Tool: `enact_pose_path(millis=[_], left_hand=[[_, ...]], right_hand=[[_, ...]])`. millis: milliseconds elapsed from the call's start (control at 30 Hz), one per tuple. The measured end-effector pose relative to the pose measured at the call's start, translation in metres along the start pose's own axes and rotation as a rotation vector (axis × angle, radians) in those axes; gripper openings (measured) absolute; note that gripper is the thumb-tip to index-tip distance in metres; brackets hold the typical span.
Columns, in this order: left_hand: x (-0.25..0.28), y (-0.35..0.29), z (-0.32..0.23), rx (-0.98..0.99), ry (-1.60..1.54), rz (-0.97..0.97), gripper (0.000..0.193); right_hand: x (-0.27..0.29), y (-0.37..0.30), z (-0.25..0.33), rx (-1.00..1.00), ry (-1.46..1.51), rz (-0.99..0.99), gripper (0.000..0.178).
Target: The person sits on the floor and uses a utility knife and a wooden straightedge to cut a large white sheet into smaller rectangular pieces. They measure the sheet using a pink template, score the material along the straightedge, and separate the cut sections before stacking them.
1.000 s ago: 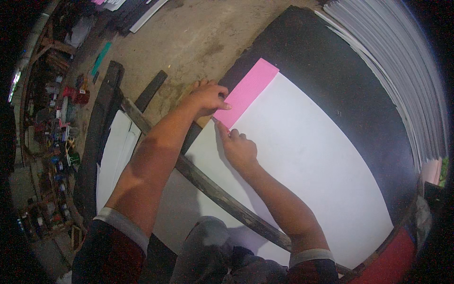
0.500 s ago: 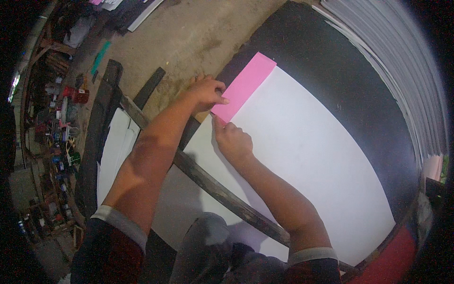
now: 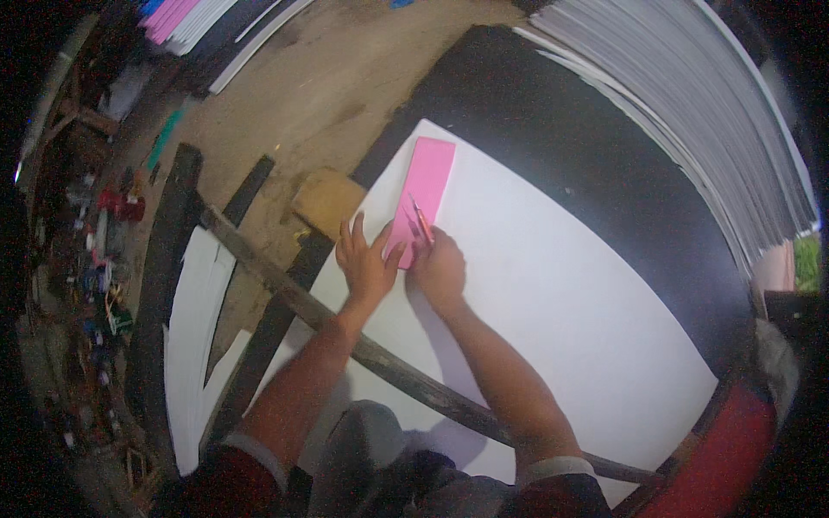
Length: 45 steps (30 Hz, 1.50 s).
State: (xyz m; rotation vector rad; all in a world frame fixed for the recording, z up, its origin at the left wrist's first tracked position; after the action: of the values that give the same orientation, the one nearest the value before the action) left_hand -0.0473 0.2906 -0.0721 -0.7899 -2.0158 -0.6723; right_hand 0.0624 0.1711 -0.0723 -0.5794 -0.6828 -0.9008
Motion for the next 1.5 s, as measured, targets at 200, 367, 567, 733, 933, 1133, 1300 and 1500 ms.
enact_pose_path(millis=[200,367,567,733,933,1133,1300,1500], left_hand=[[-0.032,-0.048,-0.017,0.313,-0.153,0.072,0.054],[-0.043,-0.047,-0.017,0.354,-0.13,0.275,0.083],[-0.043,-0.045,-0.02,0.385,-0.079,0.414,0.107],[-0.026,-0.039,-0.013,0.348,-0.074,0.498,0.116],[-0.014,-0.074,-0.031,0.053,0.119,0.705,0.123],[-0.01,-0.194,-0.091,-0.407,0.205,0.947,0.118],[-0.01,-0.227,-0.103,-0.67,0.215,0.83,0.094],[-0.023,-0.236,-0.095,-0.7,0.238,0.815,0.073]], right_hand=[[0.022,0.015,-0.03,-0.205,0.06,0.084,0.04],[0.039,0.077,-0.089,-0.346,0.49,-0.06,0.023],[0.085,0.161,-0.109,-0.397,1.169,-0.439,0.018],[0.07,0.062,-0.155,-0.458,0.15,-0.311,0.034],[0.13,-0.142,-0.175,-0.342,-0.276,-0.016,0.02],[0.161,-0.295,-0.24,-0.259,-0.475,0.025,0.02],[0.181,-0.369,-0.271,-0.14,-0.526,-0.025,0.041],[0.184,-0.422,-0.321,-0.145,-0.668,-0.046,0.074]])
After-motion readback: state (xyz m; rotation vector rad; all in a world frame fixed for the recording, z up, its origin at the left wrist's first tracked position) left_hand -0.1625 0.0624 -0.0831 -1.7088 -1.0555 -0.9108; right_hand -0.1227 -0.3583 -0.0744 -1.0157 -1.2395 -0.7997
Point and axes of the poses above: each hand's wrist, its own y-axis towards the middle knuckle, its own x-axis out of the back of the hand, z = x × y, the point moved 6 cm from there along y, towards the middle knuckle, and after that the axes turned 10 degrees about -y, right-handed, at the moved point
